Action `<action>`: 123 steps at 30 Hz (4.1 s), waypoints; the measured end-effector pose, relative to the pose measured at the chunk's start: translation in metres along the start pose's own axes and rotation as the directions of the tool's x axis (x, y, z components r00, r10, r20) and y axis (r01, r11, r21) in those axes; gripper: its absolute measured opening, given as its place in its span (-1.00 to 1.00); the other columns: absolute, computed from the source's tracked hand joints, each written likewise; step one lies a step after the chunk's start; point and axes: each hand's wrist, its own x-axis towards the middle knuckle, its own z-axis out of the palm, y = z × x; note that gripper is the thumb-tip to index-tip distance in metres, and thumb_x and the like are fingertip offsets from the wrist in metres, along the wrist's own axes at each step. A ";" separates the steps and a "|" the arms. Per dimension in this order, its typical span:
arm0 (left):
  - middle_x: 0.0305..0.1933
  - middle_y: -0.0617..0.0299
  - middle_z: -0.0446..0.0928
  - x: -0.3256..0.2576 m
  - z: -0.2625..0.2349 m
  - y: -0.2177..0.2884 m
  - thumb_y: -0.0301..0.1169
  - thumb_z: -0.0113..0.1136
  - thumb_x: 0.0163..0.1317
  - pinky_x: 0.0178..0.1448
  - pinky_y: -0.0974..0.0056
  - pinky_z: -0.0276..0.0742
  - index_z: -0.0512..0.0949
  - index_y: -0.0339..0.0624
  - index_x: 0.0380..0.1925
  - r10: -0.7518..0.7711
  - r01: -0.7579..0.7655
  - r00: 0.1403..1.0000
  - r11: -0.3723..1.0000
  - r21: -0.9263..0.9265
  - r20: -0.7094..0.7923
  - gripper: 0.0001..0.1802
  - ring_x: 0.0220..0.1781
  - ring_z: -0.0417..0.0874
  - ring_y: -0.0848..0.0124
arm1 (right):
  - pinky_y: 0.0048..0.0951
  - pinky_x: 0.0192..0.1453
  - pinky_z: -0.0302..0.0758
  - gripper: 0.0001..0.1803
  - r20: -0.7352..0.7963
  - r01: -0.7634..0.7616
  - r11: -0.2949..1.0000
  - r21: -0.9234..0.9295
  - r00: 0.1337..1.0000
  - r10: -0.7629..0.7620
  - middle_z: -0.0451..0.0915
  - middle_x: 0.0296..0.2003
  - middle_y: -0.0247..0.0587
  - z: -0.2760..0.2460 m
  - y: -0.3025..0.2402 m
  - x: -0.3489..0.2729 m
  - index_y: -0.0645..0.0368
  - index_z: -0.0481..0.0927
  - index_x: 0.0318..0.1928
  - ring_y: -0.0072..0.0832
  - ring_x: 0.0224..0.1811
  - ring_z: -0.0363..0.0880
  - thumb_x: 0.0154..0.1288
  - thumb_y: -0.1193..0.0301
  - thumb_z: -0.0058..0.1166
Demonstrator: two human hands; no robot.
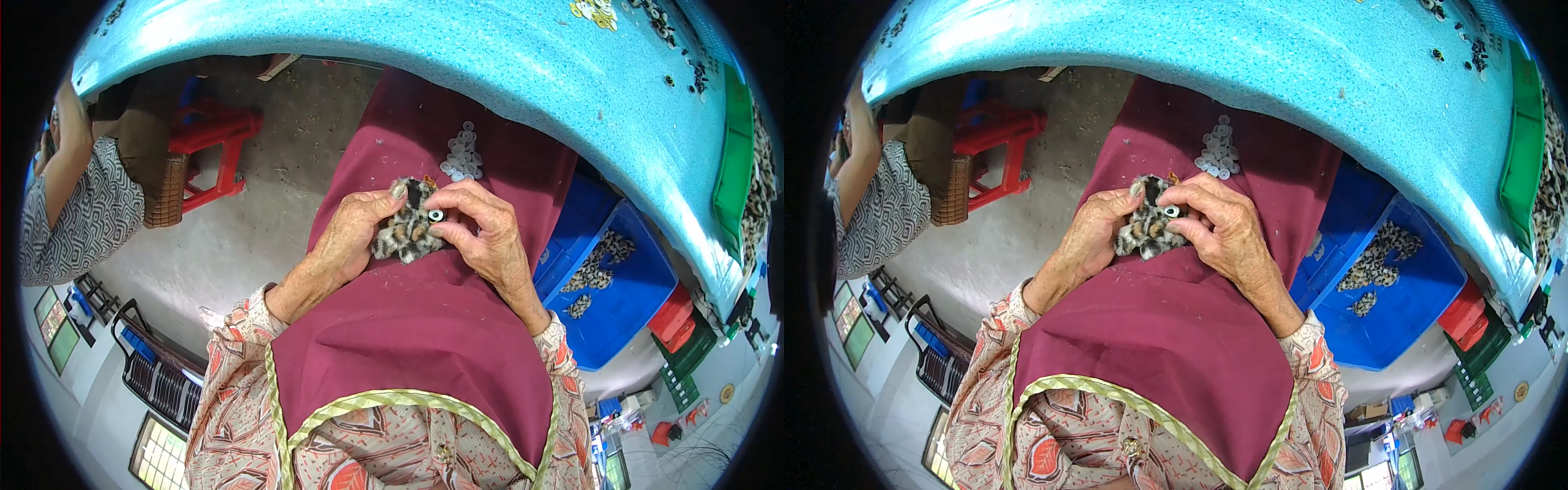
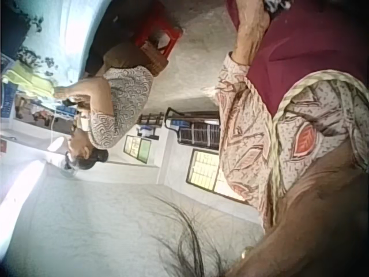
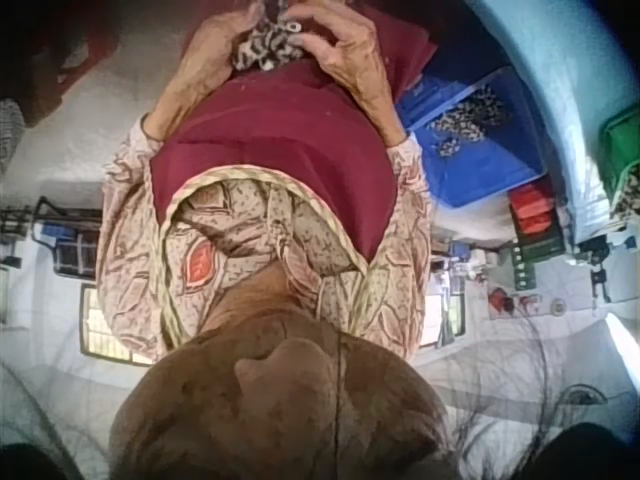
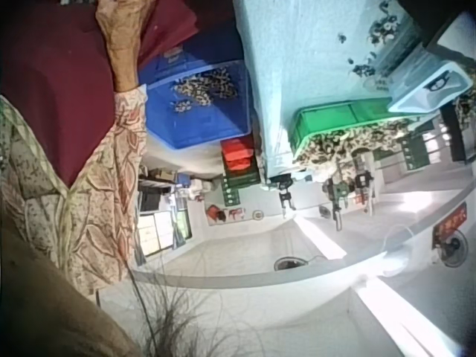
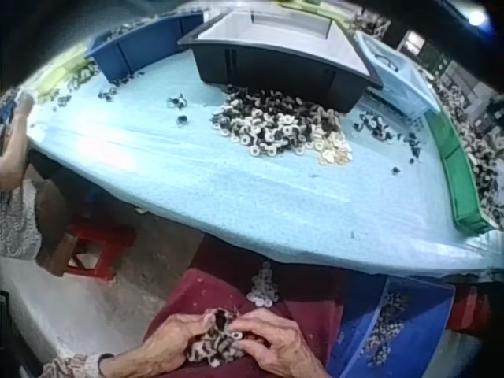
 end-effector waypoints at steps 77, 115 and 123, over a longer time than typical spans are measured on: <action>0.00 0.08 0.57 -0.003 0.013 -0.005 -0.25 0.08 0.33 0.20 0.11 0.49 0.44 -0.30 0.08 -0.057 0.178 0.941 0.922 -0.344 0.334 -0.57 0.05 0.60 0.26 | -0.56 -0.56 0.38 -0.91 -0.240 -0.045 0.991 -0.126 0.971 0.014 0.54 -0.52 -0.28 -0.008 -0.012 0.011 0.27 0.62 -0.39 -0.61 -0.65 0.47 0.02 0.60 0.13; -0.13 0.20 0.62 -0.023 0.029 0.004 -0.45 0.17 0.28 0.01 0.41 0.53 0.50 -0.41 0.03 0.149 -0.163 0.976 0.983 0.085 0.158 -0.65 -0.15 0.60 0.53 | -0.64 -0.46 0.38 -0.87 -0.201 -0.169 0.971 0.168 0.959 0.202 0.58 -0.44 -0.36 -0.007 -0.001 0.007 0.26 0.66 -0.29 -0.72 -0.52 0.46 0.10 0.62 0.18; -0.11 0.16 0.63 -0.021 0.026 0.000 -0.51 0.11 0.30 0.02 0.39 0.56 0.51 -0.42 -0.01 0.188 -0.193 0.975 0.981 0.033 0.122 -0.71 -0.13 0.62 0.50 | -0.66 -0.23 0.50 -0.82 -0.214 -0.164 0.835 0.525 0.925 0.316 0.61 -0.30 -0.29 -0.038 -0.004 -0.014 0.34 0.63 -0.22 -0.68 -0.33 0.53 0.10 0.67 0.22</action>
